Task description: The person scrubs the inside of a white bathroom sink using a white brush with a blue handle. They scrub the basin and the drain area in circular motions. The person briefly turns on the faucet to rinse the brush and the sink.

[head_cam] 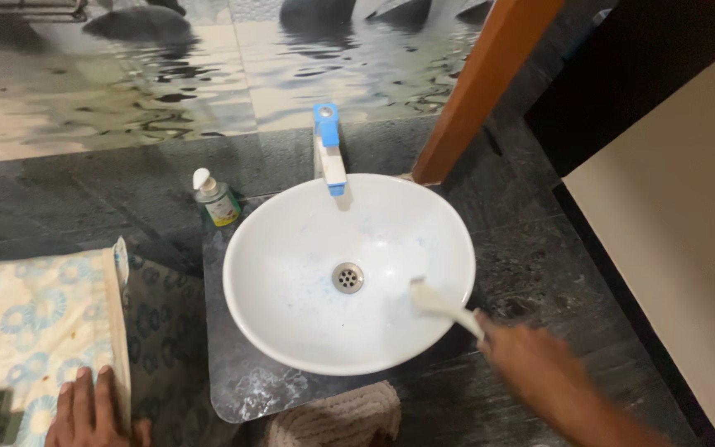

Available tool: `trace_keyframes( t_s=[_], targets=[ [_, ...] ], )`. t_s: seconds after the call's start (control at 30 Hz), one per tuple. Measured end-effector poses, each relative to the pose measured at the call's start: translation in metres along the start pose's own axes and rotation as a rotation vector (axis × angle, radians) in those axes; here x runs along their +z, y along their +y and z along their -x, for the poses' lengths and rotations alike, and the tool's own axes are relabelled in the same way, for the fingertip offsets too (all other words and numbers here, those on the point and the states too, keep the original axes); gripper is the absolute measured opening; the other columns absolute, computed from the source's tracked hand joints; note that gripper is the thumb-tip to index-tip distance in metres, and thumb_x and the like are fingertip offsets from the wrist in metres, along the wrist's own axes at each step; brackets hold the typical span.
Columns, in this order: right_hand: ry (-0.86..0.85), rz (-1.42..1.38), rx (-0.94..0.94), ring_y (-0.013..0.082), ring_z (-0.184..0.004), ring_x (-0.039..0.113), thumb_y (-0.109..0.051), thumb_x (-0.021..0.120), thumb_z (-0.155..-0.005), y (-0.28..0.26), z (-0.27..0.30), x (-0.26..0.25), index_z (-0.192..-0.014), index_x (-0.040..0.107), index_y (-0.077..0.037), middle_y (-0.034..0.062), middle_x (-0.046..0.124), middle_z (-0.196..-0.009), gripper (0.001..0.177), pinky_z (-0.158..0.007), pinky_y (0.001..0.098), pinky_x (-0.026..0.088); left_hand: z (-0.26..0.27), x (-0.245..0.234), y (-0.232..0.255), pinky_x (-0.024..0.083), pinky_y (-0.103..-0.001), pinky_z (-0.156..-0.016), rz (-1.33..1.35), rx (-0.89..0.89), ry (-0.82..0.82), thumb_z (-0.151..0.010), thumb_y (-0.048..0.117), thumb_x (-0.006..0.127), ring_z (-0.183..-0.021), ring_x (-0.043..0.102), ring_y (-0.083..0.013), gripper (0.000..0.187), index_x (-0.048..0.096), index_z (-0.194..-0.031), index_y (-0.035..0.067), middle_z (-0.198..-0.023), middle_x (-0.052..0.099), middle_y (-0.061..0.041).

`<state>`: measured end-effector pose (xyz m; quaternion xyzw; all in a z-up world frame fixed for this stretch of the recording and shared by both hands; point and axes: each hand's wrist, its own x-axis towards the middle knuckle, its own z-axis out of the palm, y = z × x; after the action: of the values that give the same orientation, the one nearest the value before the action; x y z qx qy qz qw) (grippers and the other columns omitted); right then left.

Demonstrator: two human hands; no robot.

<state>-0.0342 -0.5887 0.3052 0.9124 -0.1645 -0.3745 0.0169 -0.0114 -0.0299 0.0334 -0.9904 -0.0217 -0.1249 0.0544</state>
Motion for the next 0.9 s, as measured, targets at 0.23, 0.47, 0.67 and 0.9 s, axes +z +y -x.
trace_keyframes(
  t_s=[0.23, 0.47, 0.67, 0.9],
  targets=[
    [-0.194, -0.468, -0.123, 0.0155, -0.079, 0.073, -0.04, 0.056, -0.1, -0.062, 0.018, 0.026, -0.148, 0.055, -0.028, 0.0084, 0.079, -0.097, 0.049, -0.081, 0.0352, 0.059, -0.007, -0.041, 0.015, 0.036, -0.047, -0.121, 0.019, -0.01, -0.061, -0.051, 0.042, 0.084, -0.15, 0.045, -0.0339, 0.109, 0.052, -0.151, 0.014, -0.16, 0.049, -0.016],
    [0.001, -0.756, -0.458, 0.0216, -0.062, 0.065, -0.033, 0.056, -0.099, -0.164, -0.027, 0.008, -0.148, 0.055, -0.016, 0.0167, 0.074, -0.08, 0.052, -0.06, 0.0384, 0.051, -0.008, -0.051, 0.02, 0.031, -0.042, -0.128, -0.057, -0.096, -0.234, -0.062, 0.043, 0.085, -0.157, 0.036, -0.0263, 0.104, 0.045, -0.155, 0.02, -0.166, 0.039, -0.009],
    [-0.205, -0.513, -0.403, 0.0184, -0.061, 0.06, -0.038, 0.052, -0.102, -0.137, -0.029, 0.008, -0.152, 0.047, -0.02, 0.0111, 0.072, -0.08, 0.054, -0.06, 0.0359, 0.051, -0.009, -0.056, 0.024, 0.032, -0.044, -0.128, 0.068, -0.1, -0.126, -0.056, 0.034, 0.083, -0.155, 0.039, -0.0294, 0.105, 0.047, -0.153, 0.018, -0.165, 0.042, -0.011],
    [-0.357, -0.43, -0.229, 0.0249, -0.079, 0.065, -0.039, 0.059, -0.098, -0.048, -0.014, 0.007, -0.148, 0.06, -0.027, 0.0167, 0.079, -0.097, 0.051, -0.078, 0.0486, 0.059, -0.005, -0.071, 0.031, 0.037, -0.046, -0.123, 0.073, -0.095, -0.078, -0.059, 0.032, 0.081, -0.153, 0.044, -0.0298, 0.101, 0.05, -0.154, 0.017, -0.165, 0.046, -0.012]
  ],
)
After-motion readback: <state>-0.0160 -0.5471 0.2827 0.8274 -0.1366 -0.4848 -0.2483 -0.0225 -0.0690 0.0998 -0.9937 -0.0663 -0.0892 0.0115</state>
